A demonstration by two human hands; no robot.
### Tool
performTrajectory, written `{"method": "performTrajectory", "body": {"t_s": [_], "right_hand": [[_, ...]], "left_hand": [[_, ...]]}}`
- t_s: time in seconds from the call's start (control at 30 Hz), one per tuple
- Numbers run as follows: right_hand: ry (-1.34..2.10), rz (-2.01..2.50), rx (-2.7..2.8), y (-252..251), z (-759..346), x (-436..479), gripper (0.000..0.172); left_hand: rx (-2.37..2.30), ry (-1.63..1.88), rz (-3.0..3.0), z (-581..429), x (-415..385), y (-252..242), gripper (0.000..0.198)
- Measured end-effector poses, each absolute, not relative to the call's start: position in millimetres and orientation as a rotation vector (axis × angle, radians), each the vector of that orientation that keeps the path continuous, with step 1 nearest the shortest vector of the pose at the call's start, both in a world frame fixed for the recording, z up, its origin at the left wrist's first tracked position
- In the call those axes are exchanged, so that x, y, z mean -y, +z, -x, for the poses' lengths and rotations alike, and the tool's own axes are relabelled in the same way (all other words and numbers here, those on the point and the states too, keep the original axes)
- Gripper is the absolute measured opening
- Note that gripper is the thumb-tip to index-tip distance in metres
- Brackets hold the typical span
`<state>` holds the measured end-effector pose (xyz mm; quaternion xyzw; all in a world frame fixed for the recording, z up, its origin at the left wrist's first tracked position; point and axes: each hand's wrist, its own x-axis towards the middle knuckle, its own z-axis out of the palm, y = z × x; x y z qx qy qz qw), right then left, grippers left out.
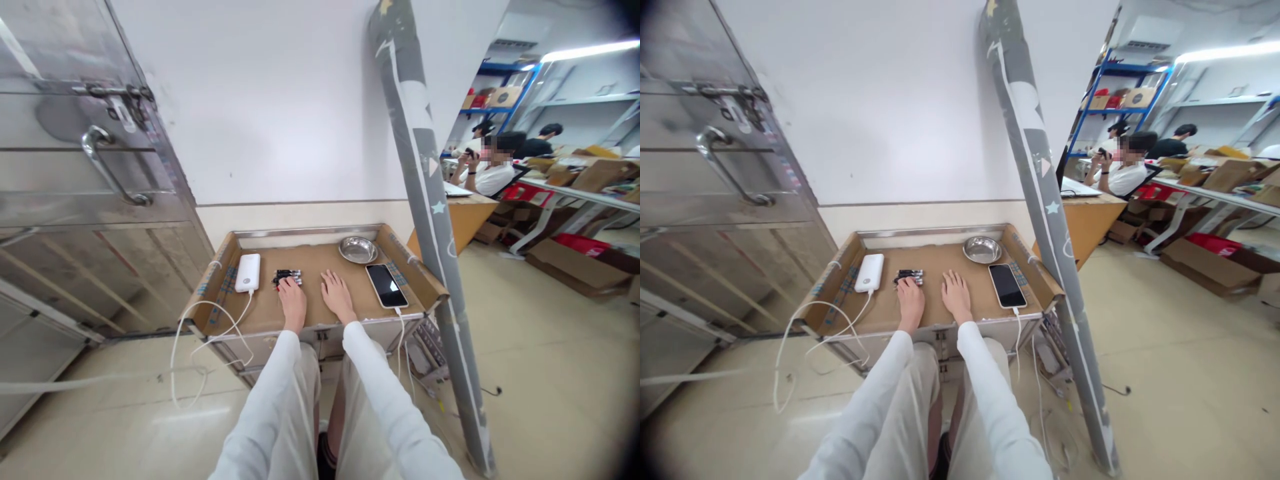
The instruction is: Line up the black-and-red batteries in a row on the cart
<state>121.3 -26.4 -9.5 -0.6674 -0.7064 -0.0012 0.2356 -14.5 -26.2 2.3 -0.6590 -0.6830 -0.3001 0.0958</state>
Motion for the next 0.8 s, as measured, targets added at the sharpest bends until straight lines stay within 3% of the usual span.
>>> {"method": "performTrajectory", "body": {"t_s": [0.2, 0.5, 0.67, 0.8], "right_hand": [[-0.019, 1.879, 1.926, -16, -123, 39, 0.043], [-0.041, 1.869, 1.918, -15, -124, 55, 0.042], [-0.023, 1.876, 1.898, -15, -122, 60, 0.043], [0.016, 1.848, 1.891, -17, -123, 66, 0.043]], "left_hand": [[1.623, -0.823, 2.507, 15, 23, -5, 0.021], [1.682, -0.823, 2.64, 29, 47, -3, 0.015], [1.85, -1.016, 2.412, 36, 50, -6, 0.017], [2.163, -1.014, 1.981, 52, 37, -2, 0.03]]}}
